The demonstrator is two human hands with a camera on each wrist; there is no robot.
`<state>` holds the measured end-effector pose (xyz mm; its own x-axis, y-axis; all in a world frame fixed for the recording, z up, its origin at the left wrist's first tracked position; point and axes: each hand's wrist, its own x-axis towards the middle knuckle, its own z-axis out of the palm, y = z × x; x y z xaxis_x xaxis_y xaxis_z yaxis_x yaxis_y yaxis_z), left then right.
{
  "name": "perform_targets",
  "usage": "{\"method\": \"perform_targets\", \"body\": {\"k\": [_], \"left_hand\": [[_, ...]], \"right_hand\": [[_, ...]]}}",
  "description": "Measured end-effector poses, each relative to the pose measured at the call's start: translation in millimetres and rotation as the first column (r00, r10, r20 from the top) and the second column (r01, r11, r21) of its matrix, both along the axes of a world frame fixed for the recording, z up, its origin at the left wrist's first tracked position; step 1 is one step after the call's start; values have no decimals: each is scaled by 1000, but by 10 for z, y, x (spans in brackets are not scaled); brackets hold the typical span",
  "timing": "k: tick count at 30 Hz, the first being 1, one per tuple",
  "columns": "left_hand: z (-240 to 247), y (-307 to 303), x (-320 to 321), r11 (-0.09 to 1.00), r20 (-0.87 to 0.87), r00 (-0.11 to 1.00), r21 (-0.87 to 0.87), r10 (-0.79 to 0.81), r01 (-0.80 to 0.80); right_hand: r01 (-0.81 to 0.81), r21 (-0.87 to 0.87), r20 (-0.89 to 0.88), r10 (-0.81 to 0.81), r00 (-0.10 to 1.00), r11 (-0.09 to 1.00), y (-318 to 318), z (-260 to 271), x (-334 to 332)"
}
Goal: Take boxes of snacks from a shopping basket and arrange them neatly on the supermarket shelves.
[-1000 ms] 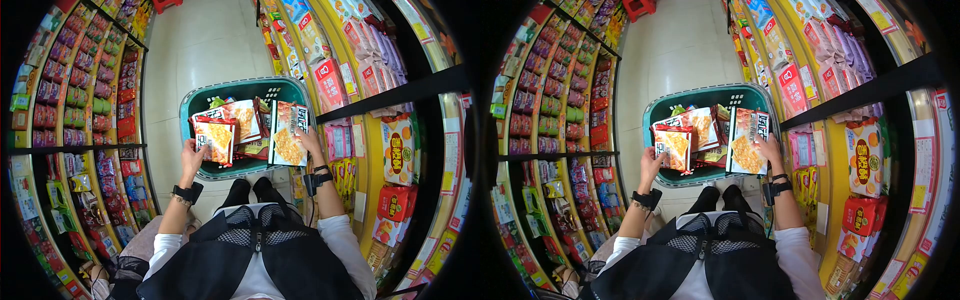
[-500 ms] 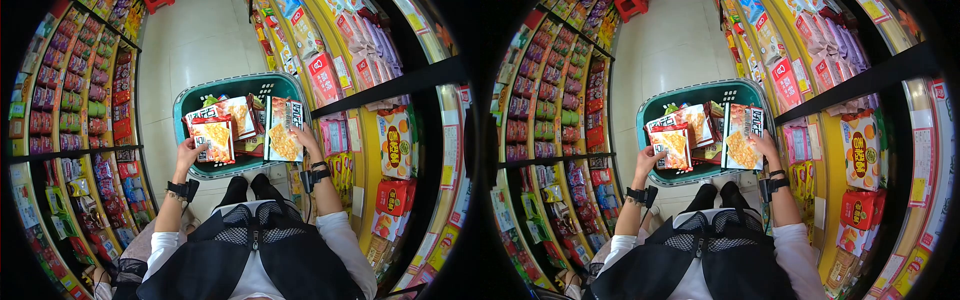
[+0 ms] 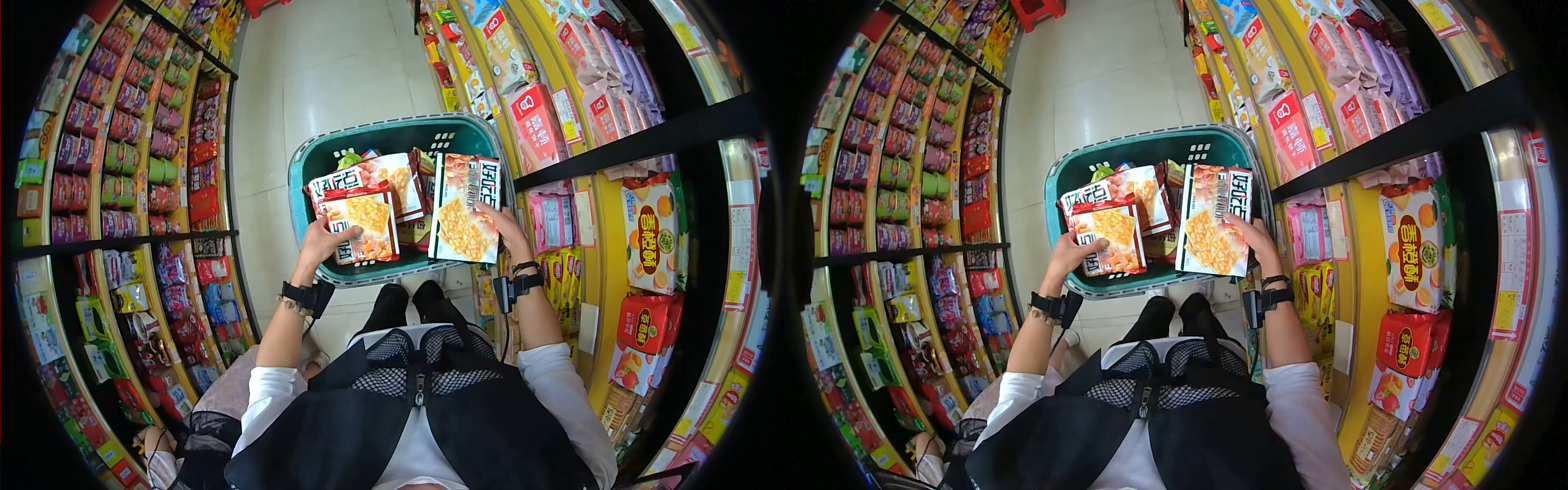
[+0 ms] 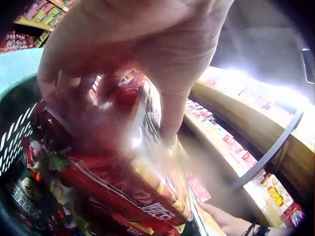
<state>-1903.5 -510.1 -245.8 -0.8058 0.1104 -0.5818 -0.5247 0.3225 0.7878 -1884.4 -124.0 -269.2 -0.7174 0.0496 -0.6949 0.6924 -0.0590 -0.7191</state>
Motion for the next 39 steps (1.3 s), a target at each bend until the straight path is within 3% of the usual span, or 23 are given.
{"method": "perform_targets", "body": {"k": [4, 6, 15, 21, 27, 31, 33, 39], "left_hand": [[173, 83, 20, 986, 33, 998, 154, 54, -58], [212, 106, 39, 923, -12, 988, 358, 157, -142], [223, -125, 20, 844, 145, 935, 403, 324, -355], [319, -220, 45, 727, 184, 882, 507, 433, -463], [345, -196, 45, 725, 187, 891, 524, 414, -447], [412, -90, 5, 775, 164, 930, 516, 329, -365], [428, -9, -26, 789, 158, 941, 514, 298, -336], [538, 351, -94, 800, 78, 978, 565, 192, -202]], "right_hand": [[51, -72, -79, -57, 995, 996, -6, 71, -2], [55, -73, -86, -61, 994, 996, -1, 121, 12], [58, -130, -65, -67, 996, 990, 58, 125, -4], [76, -112, 22, -74, 997, 991, 78, 91, -1], [147, -188, -32, -156, 987, 971, 60, 158, 89], [240, -353, -33, -268, 963, 904, 76, 194, 237], [241, -515, -19, -292, 956, 823, 57, 217, 294], [241, -614, 12, -296, 955, 752, -205, 415, 317]]}}
